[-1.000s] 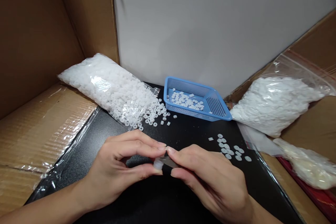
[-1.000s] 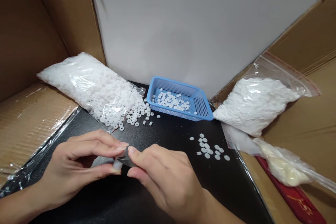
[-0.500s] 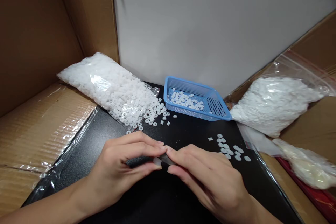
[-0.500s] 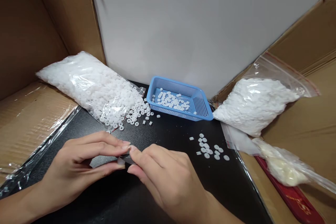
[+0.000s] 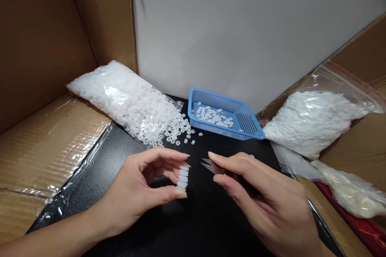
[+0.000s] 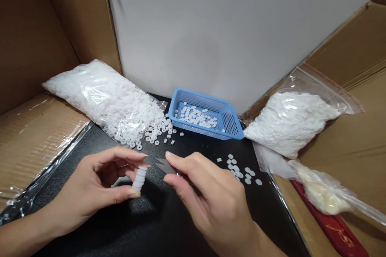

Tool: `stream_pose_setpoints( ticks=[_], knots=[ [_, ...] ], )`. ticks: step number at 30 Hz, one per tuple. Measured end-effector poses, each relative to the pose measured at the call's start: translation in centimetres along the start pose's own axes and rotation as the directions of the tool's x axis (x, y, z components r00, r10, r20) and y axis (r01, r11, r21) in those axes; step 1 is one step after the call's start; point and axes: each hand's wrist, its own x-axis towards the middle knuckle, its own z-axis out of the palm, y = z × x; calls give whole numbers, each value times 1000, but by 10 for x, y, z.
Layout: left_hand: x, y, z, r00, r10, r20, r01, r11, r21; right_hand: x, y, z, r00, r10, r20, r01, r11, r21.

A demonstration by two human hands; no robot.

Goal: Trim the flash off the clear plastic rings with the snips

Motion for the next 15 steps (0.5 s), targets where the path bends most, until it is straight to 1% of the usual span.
stream_pose_setpoints(
  ticks=[2, 4, 9, 12, 15],
  knots=[
    [1, -2, 0, 999, -39, 2, 39, 996, -81, 0, -1, -2, 1000, 1, -2, -1, 1000, 15],
    [2, -3, -1, 999, -50, 7, 50, 993, -111, 0, -1, -2, 1000, -6, -4, 6, 1000, 22],
    [3, -4, -2, 1000, -2, 28, 5, 992, -127, 1, -3, 0, 1000, -2, 11, 2, 1000, 31],
    [2, -4, -3, 999, 22, 44, -16, 991, -136, 1, -4, 1, 999, -46, 17, 45, 998, 50],
    [0, -5, -3, 998, 30, 56, -21, 985, -169, 0, -5, 2, 996, -71, 49, 68, 995, 73]
  ],
)
